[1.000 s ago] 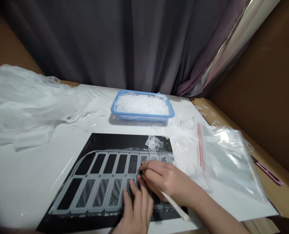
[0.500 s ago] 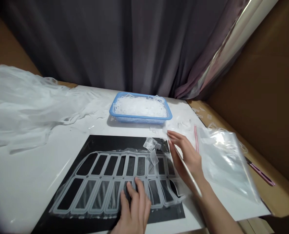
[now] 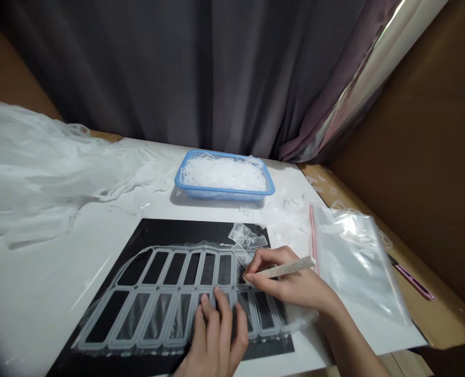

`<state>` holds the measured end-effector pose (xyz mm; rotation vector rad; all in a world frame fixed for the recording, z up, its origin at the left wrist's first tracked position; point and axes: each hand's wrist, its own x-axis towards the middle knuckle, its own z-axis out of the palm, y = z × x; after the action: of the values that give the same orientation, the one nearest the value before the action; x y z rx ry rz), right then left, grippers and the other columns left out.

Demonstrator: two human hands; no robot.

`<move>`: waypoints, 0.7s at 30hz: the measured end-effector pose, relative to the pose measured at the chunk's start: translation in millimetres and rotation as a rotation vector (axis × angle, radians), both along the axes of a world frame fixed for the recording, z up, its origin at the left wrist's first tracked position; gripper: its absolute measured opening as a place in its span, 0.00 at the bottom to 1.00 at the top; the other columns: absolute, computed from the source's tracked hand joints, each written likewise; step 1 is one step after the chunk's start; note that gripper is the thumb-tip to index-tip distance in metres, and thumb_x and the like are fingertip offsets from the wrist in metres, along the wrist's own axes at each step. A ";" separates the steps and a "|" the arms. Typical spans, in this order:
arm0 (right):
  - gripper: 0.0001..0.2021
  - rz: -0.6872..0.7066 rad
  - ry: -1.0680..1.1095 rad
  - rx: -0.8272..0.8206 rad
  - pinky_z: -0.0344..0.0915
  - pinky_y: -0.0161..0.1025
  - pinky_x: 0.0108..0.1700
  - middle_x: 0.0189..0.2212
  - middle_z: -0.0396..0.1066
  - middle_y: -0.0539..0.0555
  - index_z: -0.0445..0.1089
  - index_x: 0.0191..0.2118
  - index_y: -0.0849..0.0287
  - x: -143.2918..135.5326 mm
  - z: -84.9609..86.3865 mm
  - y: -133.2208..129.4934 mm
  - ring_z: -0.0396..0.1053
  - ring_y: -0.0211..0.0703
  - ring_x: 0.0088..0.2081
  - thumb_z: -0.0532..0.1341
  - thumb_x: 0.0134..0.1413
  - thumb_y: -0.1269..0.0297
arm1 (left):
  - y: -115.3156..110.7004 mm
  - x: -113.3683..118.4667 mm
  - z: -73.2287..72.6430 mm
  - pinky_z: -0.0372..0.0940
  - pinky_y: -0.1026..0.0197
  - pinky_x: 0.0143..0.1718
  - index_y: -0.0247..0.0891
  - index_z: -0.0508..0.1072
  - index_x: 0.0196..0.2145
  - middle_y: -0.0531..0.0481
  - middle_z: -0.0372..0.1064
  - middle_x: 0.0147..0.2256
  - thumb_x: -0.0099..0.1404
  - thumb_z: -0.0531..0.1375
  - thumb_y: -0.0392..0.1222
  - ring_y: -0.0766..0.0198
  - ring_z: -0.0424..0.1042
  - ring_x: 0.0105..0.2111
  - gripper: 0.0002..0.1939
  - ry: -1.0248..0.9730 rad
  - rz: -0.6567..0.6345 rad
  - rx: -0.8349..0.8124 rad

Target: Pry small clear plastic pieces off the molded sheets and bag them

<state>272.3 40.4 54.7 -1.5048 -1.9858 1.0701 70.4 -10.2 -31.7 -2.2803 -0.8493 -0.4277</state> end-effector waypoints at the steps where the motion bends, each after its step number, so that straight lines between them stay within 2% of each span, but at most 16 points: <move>1: 0.10 0.007 0.004 -0.001 0.68 0.36 0.40 0.34 0.76 0.53 0.73 0.33 0.59 -0.4 -0.2 0.2 0.73 0.41 0.36 0.62 0.58 0.58 | -0.2 0.5 0.4 0.68 0.50 0.40 0.34 0.66 0.51 0.37 0.73 0.42 0.64 0.52 0.49 0.52 0.74 0.39 0.22 0.015 0.029 0.000; 3: 0.09 0.024 0.020 -0.002 0.68 0.36 0.42 0.35 0.76 0.53 0.73 0.34 0.59 -1.2 0.1 0.7 0.73 0.42 0.37 0.62 0.59 0.58 | -0.6 1.6 1.6 0.68 0.52 0.40 0.34 0.70 0.52 0.38 0.72 0.44 0.64 0.50 0.48 0.54 0.75 0.40 0.23 0.081 0.086 0.015; 6: 0.09 0.052 0.043 -0.009 0.69 0.36 0.42 0.37 0.76 0.54 0.72 0.34 0.58 -2.2 0.5 1.7 0.73 0.42 0.38 0.62 0.59 0.58 | -1.0 2.8 2.1 0.70 0.55 0.40 0.36 0.73 0.51 0.40 0.70 0.45 0.63 0.48 0.48 0.57 0.74 0.40 0.25 0.168 0.105 0.033; 10: 0.09 0.082 0.035 0.004 0.68 0.35 0.42 0.37 0.76 0.54 0.72 0.36 0.58 -1.9 -1.2 2.0 0.73 0.42 0.39 0.61 0.60 0.58 | -0.7 2.4 -1.1 0.71 0.52 0.41 0.36 0.73 0.51 0.39 0.70 0.46 0.62 0.49 0.49 0.56 0.74 0.40 0.26 0.146 0.133 0.029; 15: 0.07 0.110 -0.044 0.091 0.67 0.35 0.41 0.37 0.75 0.53 0.71 0.37 0.58 -5.1 -2.0 -1.5 0.72 0.40 0.37 0.59 0.62 0.60 | 3.1 -0.9 -2.1 0.70 0.56 0.39 0.36 0.74 0.51 0.40 0.71 0.45 0.63 0.49 0.49 0.58 0.74 0.39 0.25 0.151 0.041 0.067; 21: 0.06 0.120 -0.186 0.166 0.67 0.35 0.40 0.37 0.73 0.52 0.69 0.40 0.56 -13.2 -1.9 -7.9 0.71 0.39 0.37 0.56 0.64 0.63 | 4.1 -0.9 0.9 0.70 0.56 0.37 0.34 0.75 0.49 0.40 0.72 0.41 0.64 0.48 0.48 0.58 0.74 0.37 0.24 0.177 0.027 0.086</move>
<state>259.1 32.5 52.7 -1.4583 -2.2566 0.8112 69.4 -6.1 -30.8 -2.1876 -0.7574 -0.2415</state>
